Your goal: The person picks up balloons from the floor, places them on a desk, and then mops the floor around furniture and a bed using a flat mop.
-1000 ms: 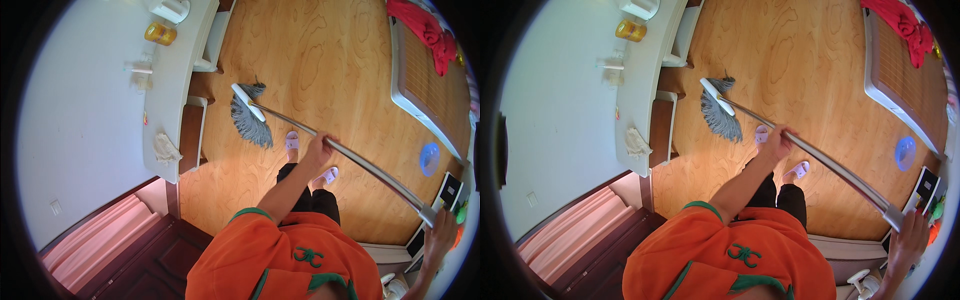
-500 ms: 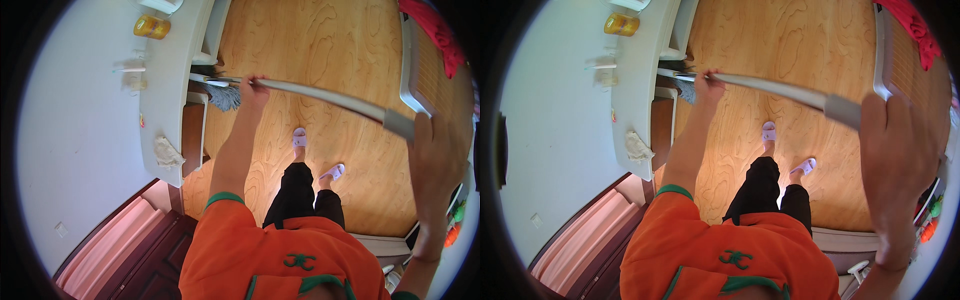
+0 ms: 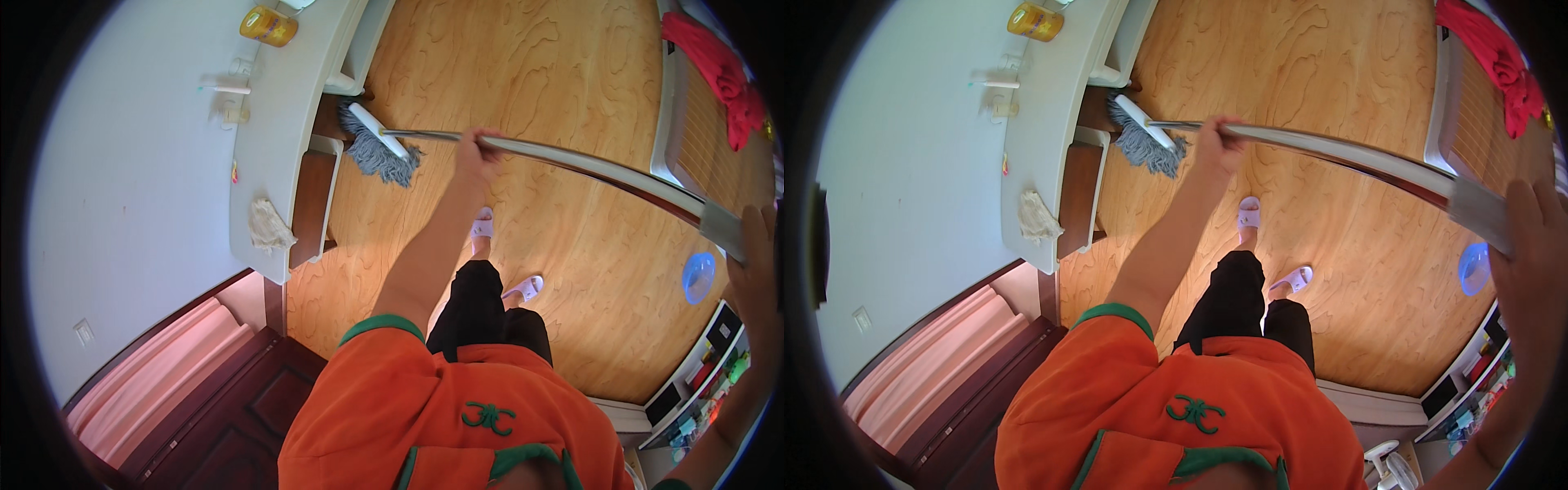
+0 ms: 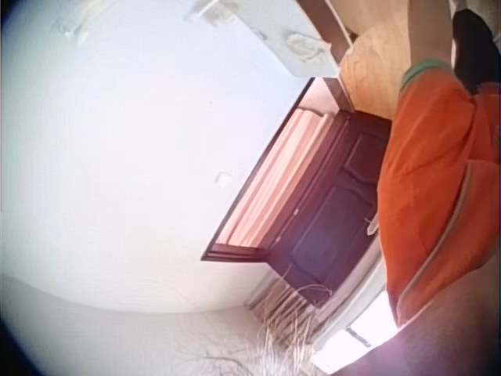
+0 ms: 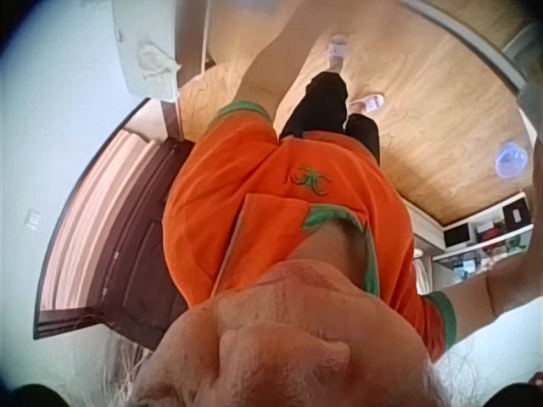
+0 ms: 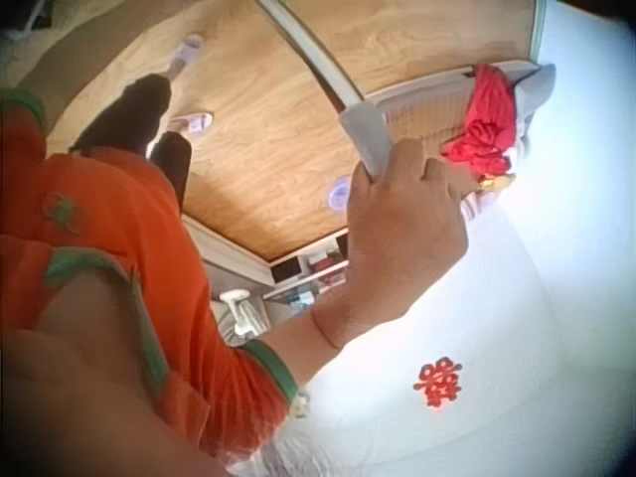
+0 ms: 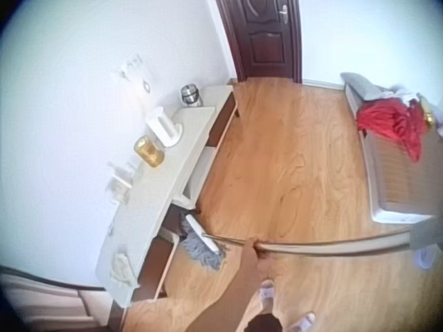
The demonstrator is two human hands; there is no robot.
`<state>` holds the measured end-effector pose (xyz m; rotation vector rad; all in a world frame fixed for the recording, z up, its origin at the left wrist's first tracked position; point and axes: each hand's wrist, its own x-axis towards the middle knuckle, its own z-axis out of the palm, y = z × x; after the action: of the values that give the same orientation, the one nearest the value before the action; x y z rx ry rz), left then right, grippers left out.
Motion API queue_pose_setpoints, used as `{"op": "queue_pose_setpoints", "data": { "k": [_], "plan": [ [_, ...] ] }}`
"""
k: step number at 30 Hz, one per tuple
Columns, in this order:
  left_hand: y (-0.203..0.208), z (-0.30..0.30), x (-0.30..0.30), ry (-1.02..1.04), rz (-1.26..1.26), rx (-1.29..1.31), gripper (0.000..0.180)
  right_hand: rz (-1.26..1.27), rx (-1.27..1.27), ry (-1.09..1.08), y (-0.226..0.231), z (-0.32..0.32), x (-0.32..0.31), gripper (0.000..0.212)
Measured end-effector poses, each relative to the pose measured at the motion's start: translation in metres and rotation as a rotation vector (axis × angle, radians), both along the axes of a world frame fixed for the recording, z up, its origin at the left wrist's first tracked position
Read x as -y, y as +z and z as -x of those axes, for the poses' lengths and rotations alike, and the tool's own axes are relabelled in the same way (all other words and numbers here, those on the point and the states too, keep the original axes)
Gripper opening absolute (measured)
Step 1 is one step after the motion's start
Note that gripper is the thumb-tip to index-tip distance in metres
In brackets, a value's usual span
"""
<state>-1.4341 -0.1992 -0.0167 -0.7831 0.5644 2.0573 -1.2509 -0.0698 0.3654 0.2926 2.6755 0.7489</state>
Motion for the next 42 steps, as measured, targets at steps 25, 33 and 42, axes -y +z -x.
{"op": "queue_pose_setpoints", "data": {
  "k": [25, 33, 42],
  "plan": [
    [-0.211, -0.238, 0.190, -0.349, 0.663, 0.118, 0.005, 0.610, 0.014, -0.515, -0.337, -0.303, 0.074, 0.027],
    [-0.276, -0.129, 0.275, -0.381, 0.742, 0.068, 0.010, 0.769, 0.021, -0.651, -0.451, -0.231, 0.156, 0.017],
    [-0.326, -0.088, 0.306, -0.598, 0.918, -0.049, 0.010, 1.008, 0.151, -1.017, -0.545, -0.240, 0.253, 0.028]
  ]
}}
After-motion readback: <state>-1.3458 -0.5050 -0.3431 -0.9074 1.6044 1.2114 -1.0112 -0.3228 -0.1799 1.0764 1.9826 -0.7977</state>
